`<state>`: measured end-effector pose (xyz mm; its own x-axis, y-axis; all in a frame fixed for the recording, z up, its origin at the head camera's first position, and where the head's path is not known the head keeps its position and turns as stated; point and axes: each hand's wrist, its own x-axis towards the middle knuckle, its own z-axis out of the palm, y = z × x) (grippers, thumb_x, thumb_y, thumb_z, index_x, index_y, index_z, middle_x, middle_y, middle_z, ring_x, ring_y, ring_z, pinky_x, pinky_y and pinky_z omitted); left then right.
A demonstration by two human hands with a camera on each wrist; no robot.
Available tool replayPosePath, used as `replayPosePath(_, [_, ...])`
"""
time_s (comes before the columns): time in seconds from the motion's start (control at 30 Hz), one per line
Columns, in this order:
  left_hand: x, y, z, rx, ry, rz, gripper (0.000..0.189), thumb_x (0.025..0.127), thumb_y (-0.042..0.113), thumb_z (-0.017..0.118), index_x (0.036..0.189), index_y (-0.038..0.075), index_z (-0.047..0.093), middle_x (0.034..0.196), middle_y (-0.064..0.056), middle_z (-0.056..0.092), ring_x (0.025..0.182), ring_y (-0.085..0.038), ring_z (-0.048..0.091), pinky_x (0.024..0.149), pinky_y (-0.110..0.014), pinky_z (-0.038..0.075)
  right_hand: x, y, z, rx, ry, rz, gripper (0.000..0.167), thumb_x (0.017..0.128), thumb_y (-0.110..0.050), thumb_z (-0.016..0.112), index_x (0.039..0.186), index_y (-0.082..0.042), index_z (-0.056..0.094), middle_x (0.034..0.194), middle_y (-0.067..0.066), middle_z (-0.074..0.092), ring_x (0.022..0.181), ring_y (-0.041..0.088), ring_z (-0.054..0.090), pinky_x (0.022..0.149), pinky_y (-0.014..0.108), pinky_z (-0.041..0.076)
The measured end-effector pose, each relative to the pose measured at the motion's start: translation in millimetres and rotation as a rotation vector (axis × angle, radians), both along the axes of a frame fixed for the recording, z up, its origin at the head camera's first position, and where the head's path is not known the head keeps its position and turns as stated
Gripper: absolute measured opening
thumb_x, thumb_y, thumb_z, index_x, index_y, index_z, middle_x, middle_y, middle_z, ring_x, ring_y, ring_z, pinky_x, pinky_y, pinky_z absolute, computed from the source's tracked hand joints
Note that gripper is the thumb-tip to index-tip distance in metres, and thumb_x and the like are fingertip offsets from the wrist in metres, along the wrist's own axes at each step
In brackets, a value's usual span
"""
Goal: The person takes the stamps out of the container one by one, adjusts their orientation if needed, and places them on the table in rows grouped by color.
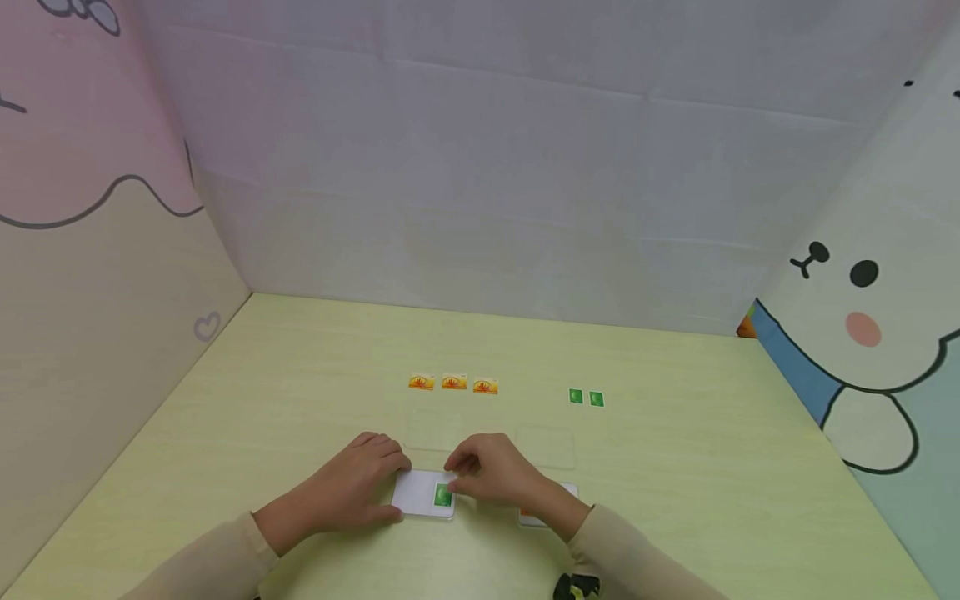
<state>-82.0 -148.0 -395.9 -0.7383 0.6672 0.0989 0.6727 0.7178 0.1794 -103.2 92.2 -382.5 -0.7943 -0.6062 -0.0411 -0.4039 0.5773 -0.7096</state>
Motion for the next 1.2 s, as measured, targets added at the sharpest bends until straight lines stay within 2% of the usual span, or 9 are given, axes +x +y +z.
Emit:
replayPosePath(0.23, [0.0,0.0,-0.7,-0.003,-0.011,0.007,0.045,0.073,0.043,0.079,0.105,0.014,0.065,0.099,0.006,0.063,0.099,-0.013,0.055,0.097,-0.038,0.041,0.8,0.0,-2.5,0.035,0.003,-0.002,0.019,0.078,-0.011,0.078,0.094,-0.002,0.072,0.090,0.007,0.071,0.078,0.011,0.062,0.069,0.016,0.048])
replayPosePath(0.43, [-1.2,-0.1,-2.2,0.004,0.001,0.007,0.046,0.072,0.043,0.080,0.104,0.013,0.065,0.098,0.006,0.063,0.098,-0.012,0.055,0.095,-0.038,0.041,1.1,-2.5,-3.7,0.069,0.009,-0.009,0.021,0.078,-0.012,0.078,0.096,-0.003,0.071,0.088,0.005,0.069,0.078,0.008,0.058,0.069,0.014,0.045])
replayPosePath(0.7, [-0.4,1.0,-0.5,-0.004,-0.018,0.025,0.047,0.072,0.044,0.080,0.104,0.013,0.066,0.099,0.006,0.064,0.098,-0.013,0.055,0.096,-0.039,0.041,1.9,-6.0,-3.5,0.090,0.003,-0.014,0.023,0.077,-0.013,0.079,0.096,-0.002,0.071,0.088,0.004,0.066,0.077,0.006,0.054,0.069,0.014,0.044])
replayPosePath(1.2, [0.0,0.0,2.6,0.002,0.001,0.007,0.045,0.072,0.042,0.080,0.104,0.013,0.065,0.099,0.006,0.063,0.098,-0.013,0.055,0.096,-0.039,0.041,3.3,-8.0,-5.6,0.108,0.042,-0.010,0.026,0.075,-0.014,0.081,0.096,-0.002,0.071,0.087,0.004,0.063,0.076,0.006,0.053,0.069,0.015,0.043])
